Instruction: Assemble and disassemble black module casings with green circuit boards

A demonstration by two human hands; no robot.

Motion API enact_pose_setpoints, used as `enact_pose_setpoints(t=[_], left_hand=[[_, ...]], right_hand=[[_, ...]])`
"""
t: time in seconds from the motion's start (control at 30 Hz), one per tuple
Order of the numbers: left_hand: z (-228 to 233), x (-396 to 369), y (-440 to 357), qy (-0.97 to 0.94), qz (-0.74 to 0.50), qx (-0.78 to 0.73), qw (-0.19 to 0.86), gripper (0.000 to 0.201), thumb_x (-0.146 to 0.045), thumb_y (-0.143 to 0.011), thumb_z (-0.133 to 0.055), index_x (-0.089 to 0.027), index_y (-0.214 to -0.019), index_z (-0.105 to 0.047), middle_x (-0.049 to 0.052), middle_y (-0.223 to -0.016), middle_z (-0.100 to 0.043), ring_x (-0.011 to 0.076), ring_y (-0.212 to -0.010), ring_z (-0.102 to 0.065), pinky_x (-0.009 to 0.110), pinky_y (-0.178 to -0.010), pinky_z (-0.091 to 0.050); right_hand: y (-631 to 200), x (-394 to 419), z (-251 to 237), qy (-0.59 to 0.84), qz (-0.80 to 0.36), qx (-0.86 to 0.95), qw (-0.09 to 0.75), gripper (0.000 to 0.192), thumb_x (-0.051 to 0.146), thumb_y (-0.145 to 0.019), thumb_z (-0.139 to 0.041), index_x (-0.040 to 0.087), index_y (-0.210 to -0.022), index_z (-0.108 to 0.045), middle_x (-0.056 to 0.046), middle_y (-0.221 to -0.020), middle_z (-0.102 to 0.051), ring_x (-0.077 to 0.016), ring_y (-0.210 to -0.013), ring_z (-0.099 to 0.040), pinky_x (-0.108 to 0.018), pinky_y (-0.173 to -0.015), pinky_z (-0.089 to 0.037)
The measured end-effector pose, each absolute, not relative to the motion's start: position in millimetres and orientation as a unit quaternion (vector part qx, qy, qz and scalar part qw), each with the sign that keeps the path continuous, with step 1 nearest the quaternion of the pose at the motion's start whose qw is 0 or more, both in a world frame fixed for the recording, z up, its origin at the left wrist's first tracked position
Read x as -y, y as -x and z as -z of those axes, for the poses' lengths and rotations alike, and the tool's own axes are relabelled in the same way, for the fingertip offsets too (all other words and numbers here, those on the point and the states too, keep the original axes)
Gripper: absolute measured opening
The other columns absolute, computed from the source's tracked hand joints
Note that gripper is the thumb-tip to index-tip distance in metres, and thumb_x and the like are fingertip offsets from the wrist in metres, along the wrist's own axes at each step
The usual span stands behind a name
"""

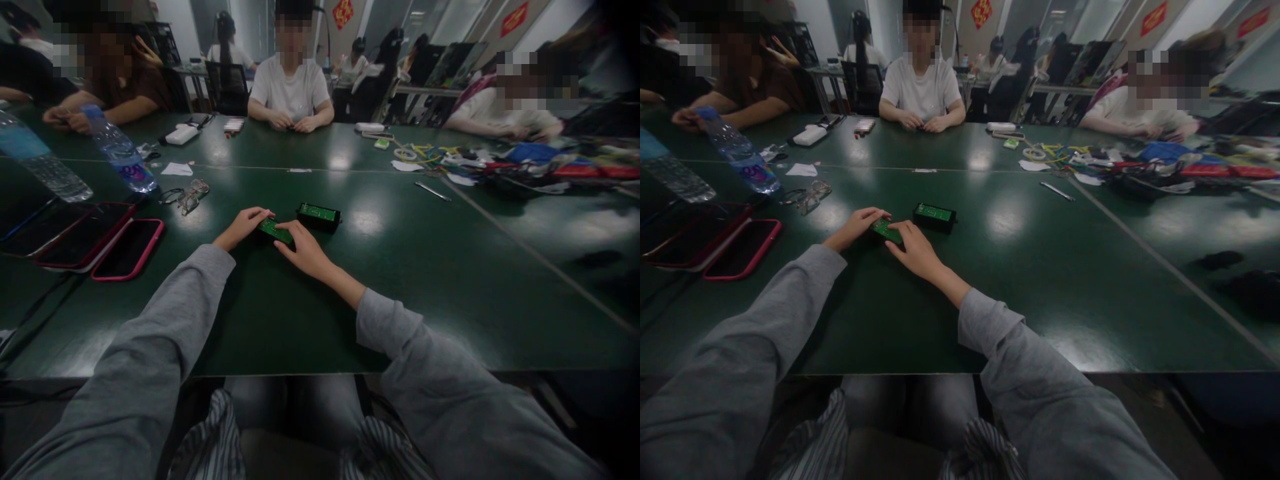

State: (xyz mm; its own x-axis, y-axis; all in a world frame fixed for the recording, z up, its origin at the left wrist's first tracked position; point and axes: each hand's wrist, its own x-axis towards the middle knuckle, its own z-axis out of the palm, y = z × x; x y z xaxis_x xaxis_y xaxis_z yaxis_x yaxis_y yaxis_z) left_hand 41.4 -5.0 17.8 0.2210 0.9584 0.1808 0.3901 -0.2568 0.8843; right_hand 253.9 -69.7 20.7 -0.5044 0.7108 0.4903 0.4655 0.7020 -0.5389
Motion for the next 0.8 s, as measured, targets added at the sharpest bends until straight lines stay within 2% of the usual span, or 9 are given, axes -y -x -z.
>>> enact_pose_setpoints(t=[0.37,0.8], left_hand=[[-16.7,5.4,-41.4,-0.693,-0.391,-0.485,0.362,0.045,-0.053,-0.087,-0.054,-0.015,-0.102,-0.073,0.009,-0.107,-0.073,0.0228,-0.105,-0.064,0.037,-0.098,-0.047],[-14.5,2.9,-40.6,-0.700,-0.395,-0.481,0.350,0.042,-0.051,-0.086,-0.053,-0.017,-0.100,-0.073,0.008,-0.107,-0.073,0.0213,-0.102,-0.064,0.037,-0.096,-0.047]], right_hand=[[-253.9,70.3,-20.8,0.352,-0.158,0.856,0.345,0.036,0.033,-0.094,-0.055,0.018,-0.127,-0.051,-0.012,-0.119,-0.056,-0.0249,-0.108,-0.057,-0.043,-0.093,-0.050],[-255.3,68.7,-19.6,0.352,-0.146,0.863,0.332,0.040,0.029,-0.091,-0.060,0.021,-0.129,-0.049,-0.011,-0.122,-0.056,-0.0249,-0.112,-0.056,-0.044,-0.094,-0.050]])
